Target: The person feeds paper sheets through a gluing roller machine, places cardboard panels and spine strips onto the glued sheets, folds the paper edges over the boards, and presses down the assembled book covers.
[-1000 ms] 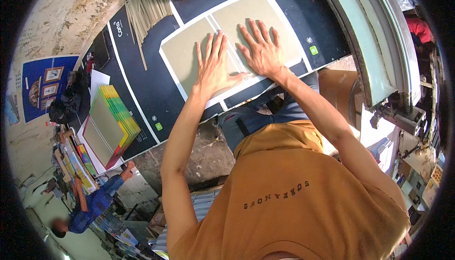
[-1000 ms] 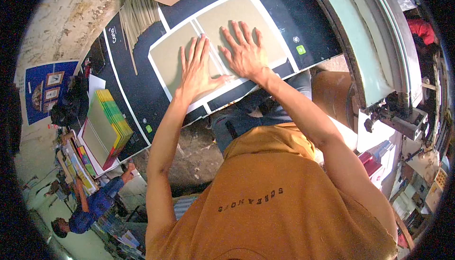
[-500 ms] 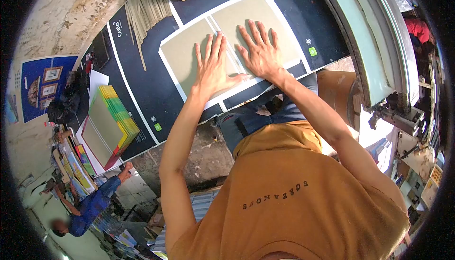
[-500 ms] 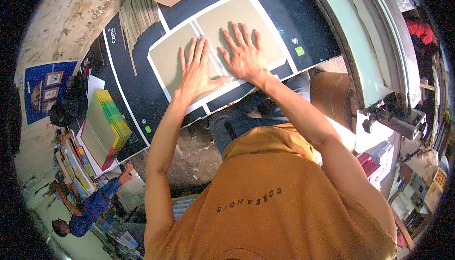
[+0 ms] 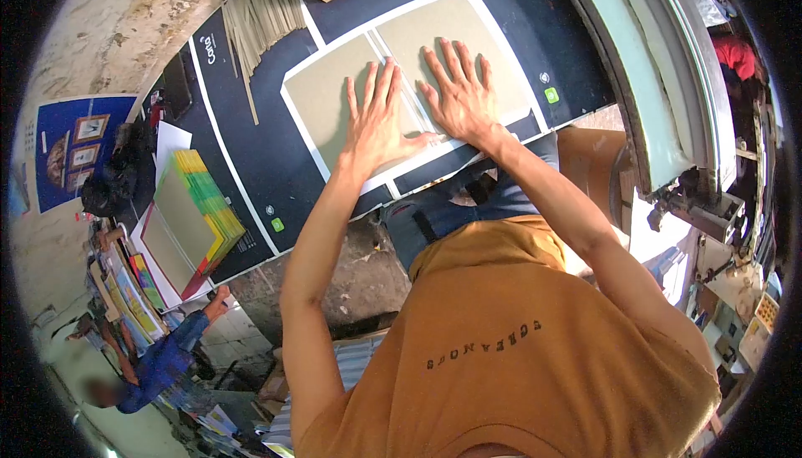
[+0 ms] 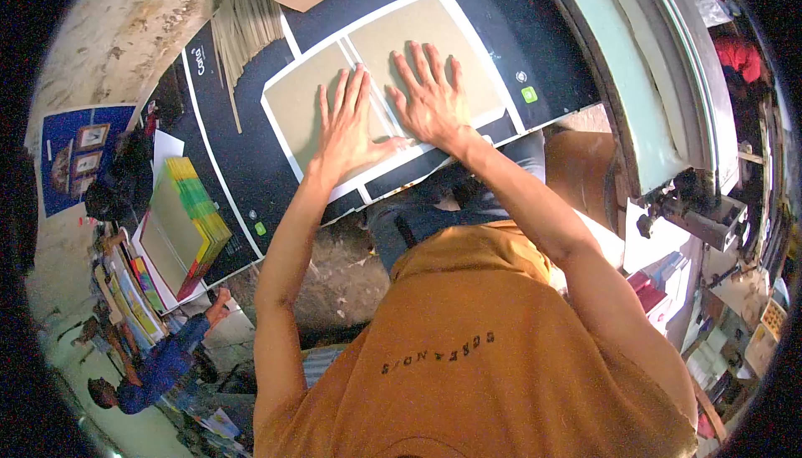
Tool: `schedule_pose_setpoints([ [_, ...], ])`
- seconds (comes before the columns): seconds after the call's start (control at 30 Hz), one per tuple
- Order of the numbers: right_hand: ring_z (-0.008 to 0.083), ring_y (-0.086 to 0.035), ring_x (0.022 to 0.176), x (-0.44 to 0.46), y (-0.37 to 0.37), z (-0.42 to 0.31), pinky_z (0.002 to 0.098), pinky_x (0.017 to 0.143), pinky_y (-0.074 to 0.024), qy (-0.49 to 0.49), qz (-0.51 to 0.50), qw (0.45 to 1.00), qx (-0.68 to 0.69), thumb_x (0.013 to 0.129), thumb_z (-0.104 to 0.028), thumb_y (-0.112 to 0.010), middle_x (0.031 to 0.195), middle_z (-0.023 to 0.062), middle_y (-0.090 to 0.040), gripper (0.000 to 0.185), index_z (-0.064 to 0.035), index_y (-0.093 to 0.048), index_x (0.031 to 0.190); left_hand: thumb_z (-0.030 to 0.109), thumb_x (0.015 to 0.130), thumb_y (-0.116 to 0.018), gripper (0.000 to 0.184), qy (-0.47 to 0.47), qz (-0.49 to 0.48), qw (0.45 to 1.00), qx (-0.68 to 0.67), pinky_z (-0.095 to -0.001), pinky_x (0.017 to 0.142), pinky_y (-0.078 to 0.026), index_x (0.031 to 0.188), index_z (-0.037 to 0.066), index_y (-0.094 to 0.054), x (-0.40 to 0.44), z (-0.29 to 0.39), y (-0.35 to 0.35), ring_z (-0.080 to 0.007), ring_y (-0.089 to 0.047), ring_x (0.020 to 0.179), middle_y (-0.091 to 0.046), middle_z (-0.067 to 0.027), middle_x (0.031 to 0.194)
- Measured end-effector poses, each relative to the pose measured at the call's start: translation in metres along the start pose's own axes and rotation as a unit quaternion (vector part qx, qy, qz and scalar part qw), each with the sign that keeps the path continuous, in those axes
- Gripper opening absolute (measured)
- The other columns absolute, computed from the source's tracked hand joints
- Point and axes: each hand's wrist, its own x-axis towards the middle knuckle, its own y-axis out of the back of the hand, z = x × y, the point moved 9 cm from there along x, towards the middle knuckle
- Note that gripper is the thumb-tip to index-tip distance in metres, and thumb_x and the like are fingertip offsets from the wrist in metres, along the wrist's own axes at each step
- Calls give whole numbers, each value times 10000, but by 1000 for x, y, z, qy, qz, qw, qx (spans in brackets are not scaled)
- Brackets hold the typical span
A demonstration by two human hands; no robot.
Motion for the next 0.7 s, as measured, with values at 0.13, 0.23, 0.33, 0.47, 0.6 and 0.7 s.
schedule_pose_setpoints([
  [0.13, 367, -255, 1519, 2, 1, -1, 630, 1192, -196, 18, 2, 1000, 3, 1026, -475, -433, 1641, 153, -294, 625, -175, -357, 1570, 634, 789, -701, 1126, 19, 26, 999, -43, -607, 1228, -83, 1585, -12, -233, 3, -16, 0, -363, -184, 1543, -203, -157, 1675],
  [0.23, 346, -286, 1506, 18, 6, 0, 619, 1161, -259, -5, -60, 996, 68, 1016, -447, -478, 1624, 165, -311, 632, -140, -369, 1558, 403, 966, -586, 796, 55, 105, 988, -97, -572, 1224, -176, 1586, 22, -263, 16, -39, 10, -355, -229, 1529, -244, -152, 1662],
  [0.33, 348, -291, 1504, 48, 14, -12, 629, 1160, -265, 45, -45, 995, 79, 1024, -394, -480, 1628, 149, -315, 607, -86, -384, 1539, 371, 991, -559, 725, 65, 66, 996, -14, -569, 1226, -173, 1577, 35, -297, 28, -44, 3, -344, -225, 1534, -264, -133, 1661],
  [0.47, 330, -316, 1504, 81, -11, -25, 592, 1189, -257, 169, 30, 985, 29, 1032, -327, -445, 1629, 116, -346, 564, -79, -397, 1536, 401, 991, -536, 683, 52, 78, 995, 27, -578, 1232, -142, 1543, 34, -369, 29, -43, -3, -337, -237, 1531, -296, -121, 1647],
  [0.6, 300, -387, 1473, 84, -17, -27, 529, 1200, -283, 189, 22, 981, 40, 1015, -305, -455, 1575, 112, -444, 545, -66, -451, 1504, 390, 988, -534, 676, 37, 96, 994, 22, -573, 1230, -142, 1541, 36, -374, 27, -44, -4, -320, -243, 1529, -293, -109, 1649],
  [0.7, 303, -441, 1437, 81, -10, -28, 519, 1193, -303, 189, 47, 980, 38, 1016, -296, -452, 1530, 119, -501, 515, -60, -496, 1472, 371, 983, -539, 649, 45, 77, 996, 27, -594, 1216, -175, 1523, 35, -405, 30, -44, 0, -323, -287, 1510, -324, -108, 1636],
])
